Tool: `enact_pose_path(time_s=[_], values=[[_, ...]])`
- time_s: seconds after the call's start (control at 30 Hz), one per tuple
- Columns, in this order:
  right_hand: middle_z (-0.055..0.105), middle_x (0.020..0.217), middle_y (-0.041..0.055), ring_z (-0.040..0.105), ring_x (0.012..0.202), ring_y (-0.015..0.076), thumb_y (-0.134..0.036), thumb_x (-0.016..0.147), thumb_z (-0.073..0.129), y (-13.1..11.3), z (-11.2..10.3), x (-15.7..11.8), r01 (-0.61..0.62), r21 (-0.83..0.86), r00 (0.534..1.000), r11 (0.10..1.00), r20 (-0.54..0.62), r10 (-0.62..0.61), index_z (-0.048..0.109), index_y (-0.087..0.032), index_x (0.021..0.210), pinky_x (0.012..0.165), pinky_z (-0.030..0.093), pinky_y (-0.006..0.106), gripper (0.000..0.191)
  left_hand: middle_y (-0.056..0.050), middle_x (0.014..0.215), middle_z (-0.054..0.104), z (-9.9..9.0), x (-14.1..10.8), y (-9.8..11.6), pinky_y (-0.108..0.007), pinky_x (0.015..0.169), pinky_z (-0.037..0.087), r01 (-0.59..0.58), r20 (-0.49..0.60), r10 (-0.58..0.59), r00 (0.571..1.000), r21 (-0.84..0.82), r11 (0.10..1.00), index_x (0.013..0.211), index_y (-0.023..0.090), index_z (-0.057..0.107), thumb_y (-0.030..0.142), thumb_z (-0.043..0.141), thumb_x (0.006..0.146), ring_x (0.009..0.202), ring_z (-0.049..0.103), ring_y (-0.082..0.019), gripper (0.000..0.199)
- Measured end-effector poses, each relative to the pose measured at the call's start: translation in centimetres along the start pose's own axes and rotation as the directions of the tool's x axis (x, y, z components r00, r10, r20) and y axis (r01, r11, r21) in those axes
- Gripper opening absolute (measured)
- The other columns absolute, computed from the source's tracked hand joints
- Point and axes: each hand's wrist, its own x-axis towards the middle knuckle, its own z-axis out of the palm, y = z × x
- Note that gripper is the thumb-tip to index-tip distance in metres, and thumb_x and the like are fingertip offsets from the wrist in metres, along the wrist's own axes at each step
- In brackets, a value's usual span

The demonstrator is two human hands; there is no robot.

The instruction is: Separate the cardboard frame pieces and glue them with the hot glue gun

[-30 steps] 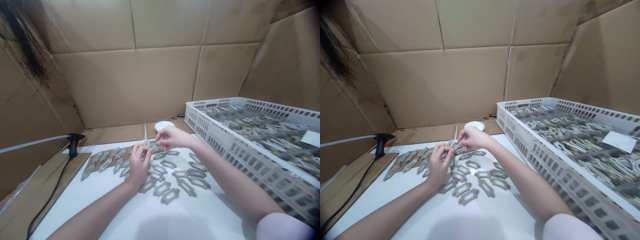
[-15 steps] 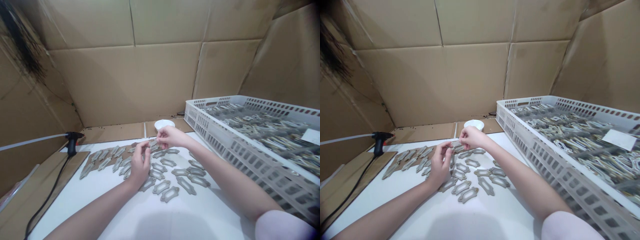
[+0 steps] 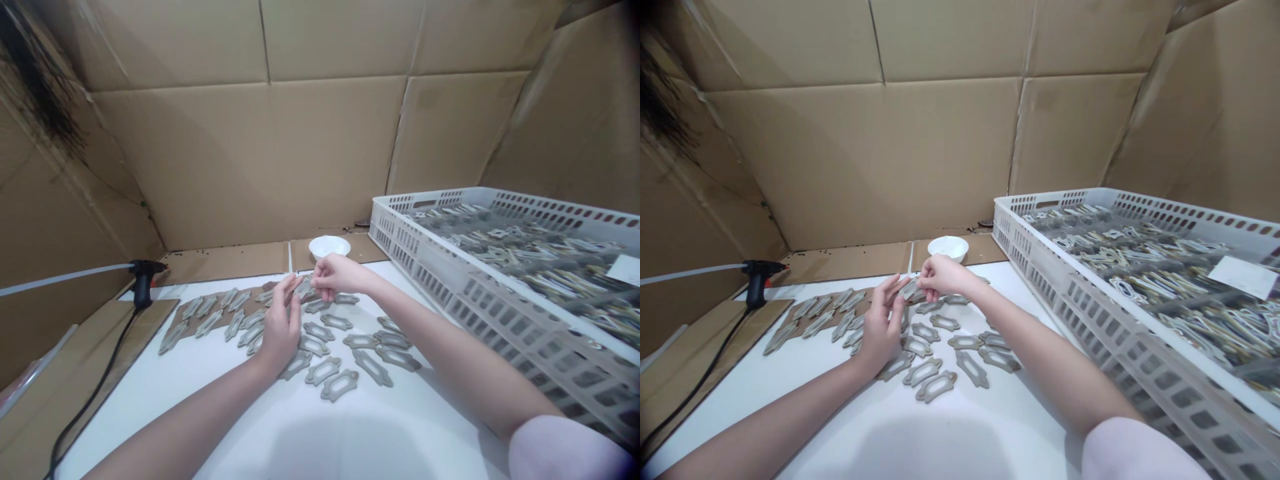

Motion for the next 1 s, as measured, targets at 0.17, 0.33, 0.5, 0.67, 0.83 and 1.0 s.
enact_pose_path(time_s=[0.17, 0.33, 0.5, 0.67, 0.83, 1.0], values=[[0.056, 0.042, -0.0033, 0.055, 0.04, 0.0094, -0.014, 0.071, 0.056, -0.3, 0.2, -0.1, -0.022, -0.012, 1.0, 1.0, -0.01, 0.022, 0.048, -0.016, 0.059, 0.039, 0.045, 0.017, 0.014, -0.011, 0.116, 0.052, 0.1, 0.0, 0.0, -0.037, 0.092, 0.039, -0.028, 0.0, 0.028, 1.0, -0.005, 1.0, 0.116, 0.019, 0.034, 0.02, 0.036, 0.085, 0.111, 0.047, -0.016, 0.031], [0.053, 0.037, -0.0048, 0.053, 0.035, 0.0097, -0.014, 0.069, 0.057, -0.3, 0.8, -0.3, -0.032, -0.048, 0.996, 0.998, -0.089, 0.028, 0.044, -0.017, 0.057, 0.034, 0.041, 0.017, 0.019, -0.011, 0.116, 0.052, 0.2, -0.1, -0.1, -0.035, 0.093, 0.039, -0.034, 0.004, 0.034, 0.999, -0.037, 0.999, 0.114, 0.018, 0.035, 0.019, 0.037, 0.085, 0.11, 0.047, -0.015, 0.029], [0.053, 0.036, -0.0047, 0.053, 0.033, 0.0098, -0.015, 0.069, 0.059, -0.6, 0.8, -0.3, -0.014, -0.061, 0.986, 0.998, -0.169, 0.004, 0.043, -0.017, 0.057, 0.033, 0.04, 0.016, 0.02, -0.011, 0.116, 0.052, 0.3, -0.2, -0.1, -0.036, 0.092, 0.039, -0.024, 0.001, 0.024, 1.0, -0.075, 0.997, 0.113, 0.019, 0.036, 0.02, 0.037, 0.085, 0.11, 0.046, -0.017, 0.028], [0.055, 0.04, -0.0034, 0.055, 0.037, 0.01, -0.016, 0.074, 0.054, -1.4, -0.9, -0.6, 0.008, -0.004, 0.98, 1.0, -0.201, -0.008, 0.042, -0.017, 0.058, 0.039, 0.046, 0.019, 0.02, -0.01, 0.115, 0.051, 0.3, 0.0, -0.2, -0.038, 0.093, 0.038, 0.007, -0.035, -0.011, 0.999, -0.101, 0.995, 0.111, 0.019, 0.038, 0.021, 0.035, 0.085, 0.11, 0.046, -0.017, 0.026], [0.058, 0.049, -0.0031, 0.055, 0.042, 0.0081, -0.009, 0.074, 0.052, -1.8, -1.9, -0.8, 0.042, 0.149, 0.962, 0.988, -0.275, 0.001, 0.044, -0.016, 0.064, 0.042, 0.046, 0.018, 0.015, -0.008, 0.113, 0.051, 0.4, 0.2, -0.4, -0.035, 0.09, 0.041, 0.063, -0.085, -0.075, 0.994, -0.139, 0.988, 0.108, 0.02, 0.041, 0.022, 0.035, 0.085, 0.107, 0.048, -0.017, 0.024], [0.059, 0.056, -0.0013, 0.051, 0.044, 0.0055, -0.003, 0.073, 0.048, -1.6, -1.8, -0.5, 0.05, 0.165, 0.958, 0.985, -0.285, -0.001, 0.045, -0.016, 0.067, 0.044, 0.043, 0.016, 0.014, -0.009, 0.106, 0.054, 0.3, 1.2, -0.6, -0.033, 0.084, 0.045, 0.115, -0.157, -0.147, 0.977, -0.197, 0.974, 0.103, 0.018, 0.042, 0.021, 0.036, 0.084, 0.099, 0.053, -0.016, 0.02]])
